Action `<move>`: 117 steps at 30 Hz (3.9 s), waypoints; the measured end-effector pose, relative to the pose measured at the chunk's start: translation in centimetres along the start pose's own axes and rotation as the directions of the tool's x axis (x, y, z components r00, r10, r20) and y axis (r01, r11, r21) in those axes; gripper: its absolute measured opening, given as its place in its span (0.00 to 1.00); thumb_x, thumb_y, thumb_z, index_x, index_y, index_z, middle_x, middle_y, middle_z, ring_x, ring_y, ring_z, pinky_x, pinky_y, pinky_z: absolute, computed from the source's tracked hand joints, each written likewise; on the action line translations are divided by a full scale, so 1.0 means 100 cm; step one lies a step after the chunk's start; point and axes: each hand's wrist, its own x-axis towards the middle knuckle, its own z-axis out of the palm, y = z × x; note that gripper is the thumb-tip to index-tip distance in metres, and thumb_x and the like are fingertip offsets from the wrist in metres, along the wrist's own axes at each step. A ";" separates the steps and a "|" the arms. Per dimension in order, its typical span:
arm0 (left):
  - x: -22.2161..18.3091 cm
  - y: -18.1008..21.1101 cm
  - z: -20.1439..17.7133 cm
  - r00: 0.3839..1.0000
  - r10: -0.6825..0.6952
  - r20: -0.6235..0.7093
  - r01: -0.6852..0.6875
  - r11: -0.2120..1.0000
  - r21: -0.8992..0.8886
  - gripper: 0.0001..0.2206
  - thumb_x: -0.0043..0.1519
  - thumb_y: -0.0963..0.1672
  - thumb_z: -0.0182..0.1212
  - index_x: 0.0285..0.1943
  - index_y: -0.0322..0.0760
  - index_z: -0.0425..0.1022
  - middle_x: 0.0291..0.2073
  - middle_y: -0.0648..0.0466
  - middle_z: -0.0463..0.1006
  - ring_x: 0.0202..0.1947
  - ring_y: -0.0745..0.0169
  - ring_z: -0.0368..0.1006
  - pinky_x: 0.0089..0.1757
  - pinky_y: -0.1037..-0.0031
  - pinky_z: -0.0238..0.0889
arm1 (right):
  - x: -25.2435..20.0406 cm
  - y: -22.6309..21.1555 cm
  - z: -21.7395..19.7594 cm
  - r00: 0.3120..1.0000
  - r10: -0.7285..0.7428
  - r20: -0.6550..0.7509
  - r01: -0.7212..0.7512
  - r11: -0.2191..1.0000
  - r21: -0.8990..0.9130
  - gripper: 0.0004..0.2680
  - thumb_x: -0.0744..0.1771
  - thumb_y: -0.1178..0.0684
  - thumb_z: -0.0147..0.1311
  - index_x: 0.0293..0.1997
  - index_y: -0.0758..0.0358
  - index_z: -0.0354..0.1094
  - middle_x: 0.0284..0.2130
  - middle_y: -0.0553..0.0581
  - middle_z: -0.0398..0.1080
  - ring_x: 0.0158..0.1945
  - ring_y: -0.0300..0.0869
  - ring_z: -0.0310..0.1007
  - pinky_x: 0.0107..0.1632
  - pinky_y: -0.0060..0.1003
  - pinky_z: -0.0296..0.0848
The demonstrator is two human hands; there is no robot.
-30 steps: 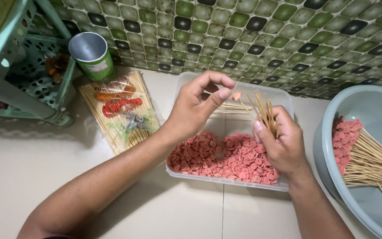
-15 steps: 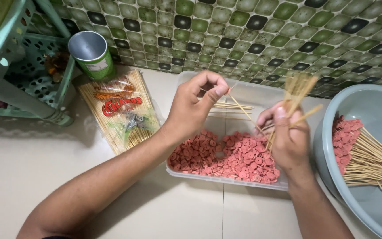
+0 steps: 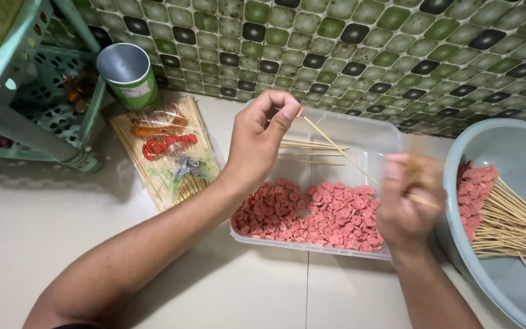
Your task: The person is skewering small pieces of pink food, likely sausage or meat, onto bamboo skewers.
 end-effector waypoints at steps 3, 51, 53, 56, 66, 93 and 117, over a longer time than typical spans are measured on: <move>-0.002 -0.008 0.005 0.996 -0.044 -0.080 0.034 0.991 -0.127 0.06 0.70 0.45 0.56 0.43 0.41 0.76 0.33 0.59 0.76 0.36 0.74 0.65 0.40 0.79 0.65 | 0.012 -0.003 0.007 0.994 -0.027 0.104 0.039 0.992 -0.119 0.02 0.66 0.62 0.64 0.38 0.63 0.77 0.19 0.58 0.67 0.23 0.50 0.69 0.33 0.40 0.71; -0.088 -0.009 0.043 0.581 0.295 0.759 -0.672 0.699 0.243 0.09 0.61 0.45 0.56 0.45 0.38 0.74 0.42 0.47 0.78 0.31 0.45 0.78 0.28 0.56 0.70 | 0.070 -0.002 0.071 0.500 0.369 0.783 -0.162 0.928 -0.335 0.07 0.60 0.60 0.64 0.38 0.61 0.81 0.20 0.50 0.78 0.18 0.36 0.62 0.25 0.33 0.64; -0.087 -0.005 0.042 0.577 0.292 0.763 -0.677 0.693 0.247 0.08 0.60 0.44 0.56 0.44 0.37 0.74 0.41 0.46 0.78 0.30 0.44 0.78 0.27 0.55 0.70 | 0.069 -0.001 0.072 0.502 0.363 0.785 -0.153 0.931 -0.332 0.06 0.60 0.59 0.63 0.38 0.61 0.80 0.21 0.50 0.79 0.19 0.36 0.64 0.26 0.33 0.65; -0.085 -0.004 0.041 0.569 0.308 0.762 -0.697 0.672 0.249 0.07 0.59 0.42 0.56 0.43 0.36 0.73 0.39 0.45 0.77 0.28 0.44 0.77 0.26 0.55 0.69 | 0.069 0.000 0.074 0.505 0.364 0.783 -0.128 0.928 -0.349 0.06 0.60 0.58 0.64 0.38 0.59 0.81 0.21 0.50 0.79 0.18 0.37 0.64 0.26 0.34 0.65; -0.092 -0.017 0.047 0.608 0.350 0.712 -0.722 0.617 0.313 0.02 0.64 0.44 0.57 0.41 0.48 0.74 0.34 0.59 0.73 0.35 0.57 0.80 0.31 0.64 0.74 | 0.066 0.016 0.084 0.406 0.543 0.736 0.023 0.798 -0.602 0.05 0.61 0.45 0.65 0.36 0.41 0.79 0.25 0.53 0.78 0.39 0.54 0.80 0.47 0.48 0.76; -0.090 -0.017 0.048 0.589 0.272 0.761 -0.684 0.670 0.289 0.03 0.65 0.43 0.56 0.43 0.47 0.76 0.37 0.57 0.76 0.37 0.54 0.81 0.32 0.63 0.76 | 0.061 0.016 0.089 0.465 0.534 0.706 0.081 0.769 -0.634 0.07 0.61 0.42 0.64 0.35 0.47 0.76 0.25 0.58 0.77 0.39 0.59 0.80 0.45 0.53 0.77; -0.075 -0.013 0.046 0.625 0.245 0.741 -0.697 0.603 0.389 0.02 0.64 0.45 0.57 0.40 0.47 0.73 0.31 0.57 0.73 0.33 0.53 0.78 0.33 0.60 0.72 | 0.041 -0.007 0.003 0.589 0.416 0.693 -0.355 0.903 -0.240 0.05 0.65 0.55 0.59 0.41 0.61 0.73 0.18 0.65 0.68 0.25 0.52 0.68 0.33 0.49 0.67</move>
